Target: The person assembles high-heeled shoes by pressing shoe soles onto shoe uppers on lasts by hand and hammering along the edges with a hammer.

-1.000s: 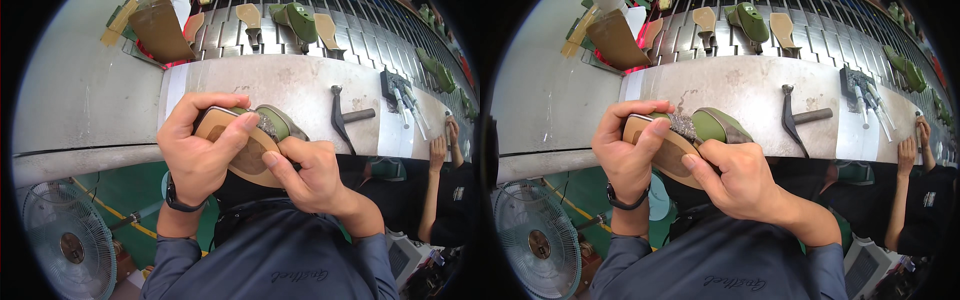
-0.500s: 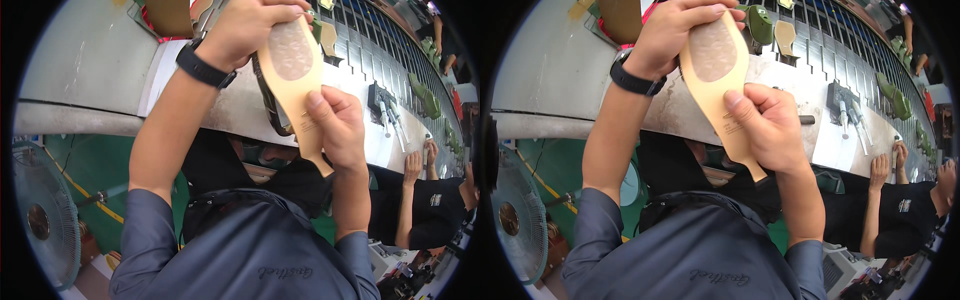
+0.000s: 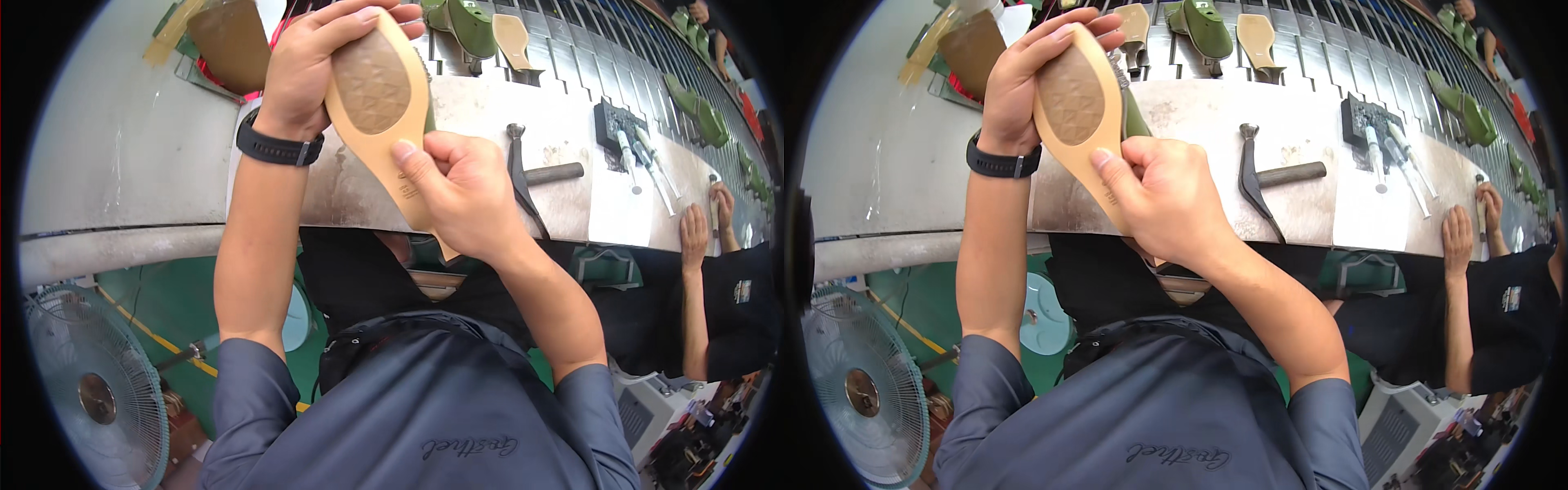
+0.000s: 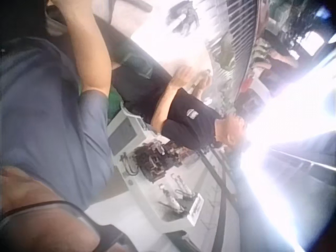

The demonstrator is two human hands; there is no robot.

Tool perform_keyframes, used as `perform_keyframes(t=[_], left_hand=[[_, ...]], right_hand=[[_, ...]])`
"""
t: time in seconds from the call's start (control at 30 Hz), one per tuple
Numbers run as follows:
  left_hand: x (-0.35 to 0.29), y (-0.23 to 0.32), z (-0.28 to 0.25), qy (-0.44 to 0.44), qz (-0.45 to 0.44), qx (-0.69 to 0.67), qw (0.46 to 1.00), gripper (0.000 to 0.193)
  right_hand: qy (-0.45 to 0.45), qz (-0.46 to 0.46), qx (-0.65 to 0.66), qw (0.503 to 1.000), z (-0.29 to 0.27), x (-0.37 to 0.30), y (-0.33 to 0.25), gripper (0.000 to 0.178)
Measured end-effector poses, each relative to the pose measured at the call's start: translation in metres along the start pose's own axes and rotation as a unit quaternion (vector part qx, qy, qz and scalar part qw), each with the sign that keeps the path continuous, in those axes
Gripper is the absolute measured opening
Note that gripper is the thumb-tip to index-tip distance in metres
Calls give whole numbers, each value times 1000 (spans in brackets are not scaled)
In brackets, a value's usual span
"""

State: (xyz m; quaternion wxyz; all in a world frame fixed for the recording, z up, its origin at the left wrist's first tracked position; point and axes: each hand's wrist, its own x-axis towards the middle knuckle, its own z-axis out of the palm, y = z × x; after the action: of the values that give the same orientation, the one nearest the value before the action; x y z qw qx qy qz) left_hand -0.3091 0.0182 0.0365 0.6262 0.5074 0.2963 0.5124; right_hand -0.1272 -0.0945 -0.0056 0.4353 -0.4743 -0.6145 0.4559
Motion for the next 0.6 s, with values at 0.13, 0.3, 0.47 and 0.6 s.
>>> perform_keyframes(t=[0.13,0.3,0.47,0.6], left_hand=[[3,-4,-9,-65,20,6,998,38],[-2,-2,27,-129,97,106,981,52],[-10,-34,49,-134,42,-48,989,63],[-50,-112,-28,-43,-123,-162,978,82]], right_hand=[[-39,24,-40,998,-13,-1,-8,40],[116,-164,-102,974,-61,21,-19,51],[-124,-56,-63,989,-105,37,-48,55],[89,61,157,982,-147,-1,8,44]])
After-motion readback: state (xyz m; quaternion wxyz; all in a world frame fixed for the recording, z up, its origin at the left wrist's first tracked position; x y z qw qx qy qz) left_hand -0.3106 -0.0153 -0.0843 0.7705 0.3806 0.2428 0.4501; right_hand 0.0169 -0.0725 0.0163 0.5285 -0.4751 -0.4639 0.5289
